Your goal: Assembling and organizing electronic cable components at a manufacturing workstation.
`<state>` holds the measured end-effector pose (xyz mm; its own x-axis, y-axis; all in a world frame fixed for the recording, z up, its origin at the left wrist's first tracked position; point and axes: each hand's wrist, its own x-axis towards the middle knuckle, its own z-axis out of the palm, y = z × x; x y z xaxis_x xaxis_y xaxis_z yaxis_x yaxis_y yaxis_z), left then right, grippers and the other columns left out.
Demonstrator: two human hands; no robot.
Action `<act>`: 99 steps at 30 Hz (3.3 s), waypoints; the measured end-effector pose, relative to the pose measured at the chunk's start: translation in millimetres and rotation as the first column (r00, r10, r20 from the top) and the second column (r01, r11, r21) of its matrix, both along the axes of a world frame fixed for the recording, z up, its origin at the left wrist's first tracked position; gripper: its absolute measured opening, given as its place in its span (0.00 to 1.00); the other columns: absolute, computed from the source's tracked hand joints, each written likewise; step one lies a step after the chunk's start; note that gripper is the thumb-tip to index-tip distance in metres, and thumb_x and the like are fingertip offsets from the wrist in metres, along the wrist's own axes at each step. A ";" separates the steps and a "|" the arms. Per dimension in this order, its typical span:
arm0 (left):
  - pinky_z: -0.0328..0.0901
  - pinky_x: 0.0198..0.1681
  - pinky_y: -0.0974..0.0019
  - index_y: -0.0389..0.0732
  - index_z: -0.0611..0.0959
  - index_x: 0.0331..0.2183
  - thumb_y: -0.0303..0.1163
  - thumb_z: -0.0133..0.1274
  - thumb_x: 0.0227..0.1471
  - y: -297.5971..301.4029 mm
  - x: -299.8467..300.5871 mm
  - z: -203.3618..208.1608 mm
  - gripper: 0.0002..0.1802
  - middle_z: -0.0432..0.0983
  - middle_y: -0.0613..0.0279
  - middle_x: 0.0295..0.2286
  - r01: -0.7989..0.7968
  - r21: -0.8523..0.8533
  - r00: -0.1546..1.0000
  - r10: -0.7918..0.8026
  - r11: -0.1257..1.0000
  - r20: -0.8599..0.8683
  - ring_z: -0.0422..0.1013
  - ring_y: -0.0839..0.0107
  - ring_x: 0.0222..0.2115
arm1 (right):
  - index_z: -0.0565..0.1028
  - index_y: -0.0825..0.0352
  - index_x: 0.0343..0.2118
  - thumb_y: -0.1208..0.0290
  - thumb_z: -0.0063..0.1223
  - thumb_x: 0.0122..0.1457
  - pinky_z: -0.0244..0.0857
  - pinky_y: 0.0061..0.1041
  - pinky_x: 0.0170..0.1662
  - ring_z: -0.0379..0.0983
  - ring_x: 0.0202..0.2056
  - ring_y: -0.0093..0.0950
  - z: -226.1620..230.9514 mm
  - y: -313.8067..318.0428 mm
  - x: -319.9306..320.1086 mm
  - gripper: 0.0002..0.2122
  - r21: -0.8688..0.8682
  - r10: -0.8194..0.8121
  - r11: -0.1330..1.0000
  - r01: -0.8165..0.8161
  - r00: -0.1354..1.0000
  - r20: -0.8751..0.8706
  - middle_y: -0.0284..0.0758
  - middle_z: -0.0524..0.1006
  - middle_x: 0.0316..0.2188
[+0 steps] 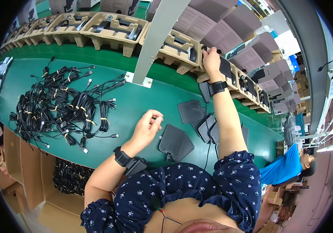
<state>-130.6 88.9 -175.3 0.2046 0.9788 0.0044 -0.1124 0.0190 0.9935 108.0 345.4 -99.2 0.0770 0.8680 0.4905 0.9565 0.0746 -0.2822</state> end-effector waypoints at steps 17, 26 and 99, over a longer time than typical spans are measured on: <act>0.66 0.24 0.76 0.36 0.71 0.36 0.27 0.43 0.56 14.7 1.5 -8.3 0.07 0.72 0.61 0.31 -0.009 0.008 0.999 0.009 1.000 -0.034 0.69 0.78 0.24 | 0.71 0.66 0.34 0.68 0.47 0.50 0.64 0.38 0.41 0.69 0.41 0.41 1.9 1.6 19.6 0.10 -0.092 -0.024 0.994 0.061 0.932 0.360 0.42 0.74 0.35; 0.67 0.21 0.75 0.35 0.71 0.36 0.27 0.43 0.55 19.3 -2.5 -17.7 0.07 0.72 0.60 0.28 -0.029 0.009 0.999 0.029 1.000 -0.014 0.69 0.78 0.21 | 0.70 0.59 0.40 0.55 0.64 0.32 0.61 0.31 0.39 0.67 0.40 0.32 22.9 -134.7 -11.8 0.29 -0.398 0.625 0.779 -0.484 0.555 0.549 0.32 0.71 0.34; 0.56 0.21 0.79 0.46 0.70 0.39 0.44 0.45 0.56 33.6 -5.3 -2.3 0.14 0.66 0.70 0.24 0.182 -0.173 0.717 -0.010 0.968 0.697 0.63 0.81 0.21 | 0.64 0.66 0.37 0.61 0.35 0.64 0.45 0.12 0.16 0.51 0.13 0.13 23.2 -191.9 -112.9 0.13 0.083 0.251 0.333 -0.939 0.004 -0.968 0.25 0.59 0.14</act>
<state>-135.8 122.6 -177.6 0.3223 0.9463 -0.0240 -0.7456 0.2694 0.6095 -4.9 153.5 -75.9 -0.6466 0.7544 0.1133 -0.1634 0.0081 -0.9865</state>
